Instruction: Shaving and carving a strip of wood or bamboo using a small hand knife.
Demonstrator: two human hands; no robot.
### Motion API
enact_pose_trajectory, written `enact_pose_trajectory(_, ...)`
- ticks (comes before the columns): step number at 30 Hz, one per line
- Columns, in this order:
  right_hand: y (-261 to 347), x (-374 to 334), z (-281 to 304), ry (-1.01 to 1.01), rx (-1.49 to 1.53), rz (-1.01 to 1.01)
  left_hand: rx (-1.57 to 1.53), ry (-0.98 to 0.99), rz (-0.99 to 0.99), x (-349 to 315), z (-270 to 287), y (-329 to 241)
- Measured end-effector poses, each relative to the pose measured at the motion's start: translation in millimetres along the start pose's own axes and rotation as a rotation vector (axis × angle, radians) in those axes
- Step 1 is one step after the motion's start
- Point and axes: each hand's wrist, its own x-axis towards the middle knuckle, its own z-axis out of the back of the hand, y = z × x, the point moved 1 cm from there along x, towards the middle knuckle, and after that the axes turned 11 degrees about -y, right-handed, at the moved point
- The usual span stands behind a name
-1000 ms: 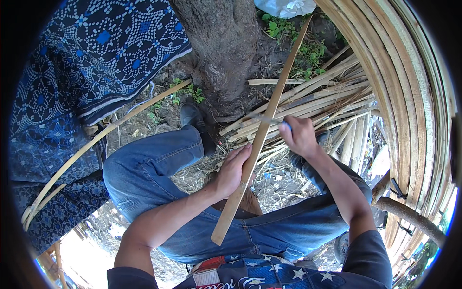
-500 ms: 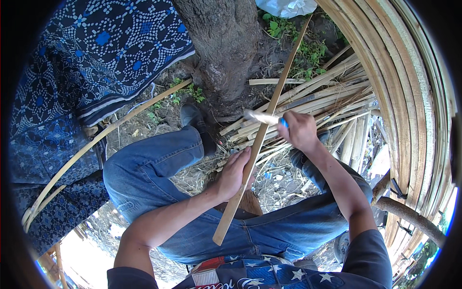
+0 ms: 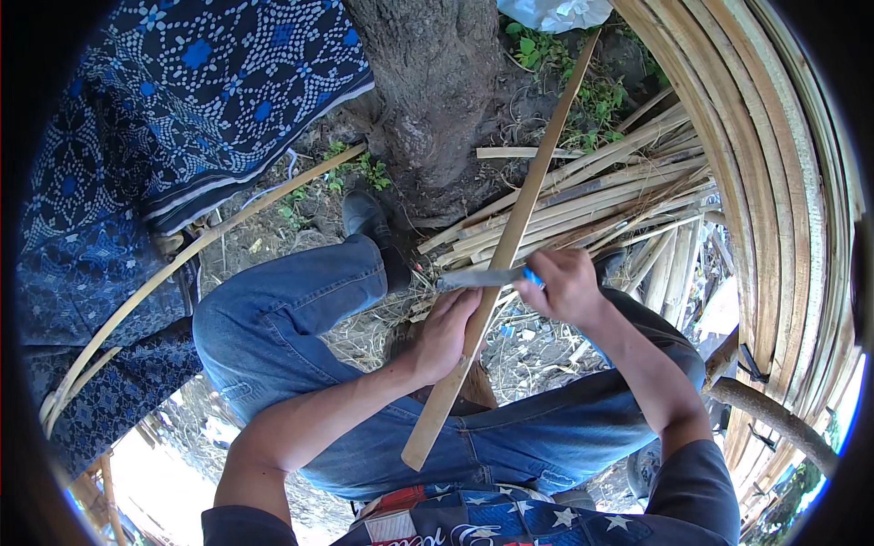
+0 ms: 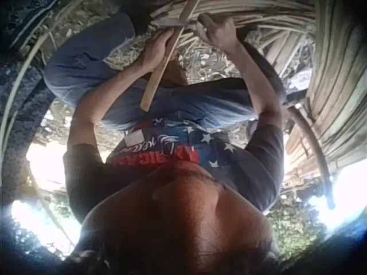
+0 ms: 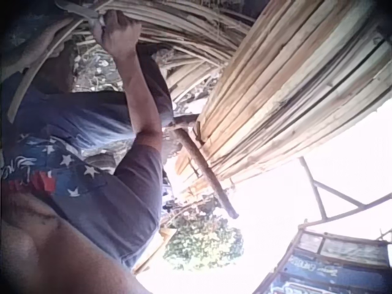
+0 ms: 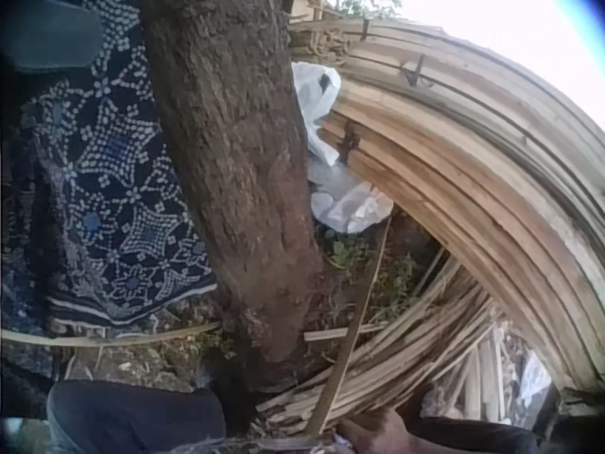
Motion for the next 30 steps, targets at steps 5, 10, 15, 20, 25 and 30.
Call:
enact_pose_trajectory(5, -17.8, -8.0, 3.3, 0.035, -0.130, -0.064, 0.012, 0.009, 0.029, -2.7, 0.7, -2.9)
enact_pose_trajectory(10, -84.5, -3.2, 4.6, -0.035, -0.452, -0.323, 0.332, -0.024, -0.217, 6.3, 11.2, 23.3)
enact_pose_trajectory(15, -115.9, -10.3, 6.0, -0.099, -0.426, -0.409, 0.454, 0.008, -0.276, 3.8, 6.4, 16.1)
enact_pose_trajectory(20, -81.4, -24.6, -7.6, -0.030, -0.113, -0.371, 0.295, 0.015, -0.176, 10.3, 20.1, 26.5)
enact_pose_trajectory(25, -93.5, -21.4, -0.8, -0.046, -0.203, -0.166, 0.343, -0.013, -0.199, 6.8, 17.1, 40.9)
enact_pose_trajectory(30, -125.2, -17.6, -0.1, -0.089, -0.360, -0.334, 0.402, 0.002, -0.202, 4.9, 25.9, 45.6)
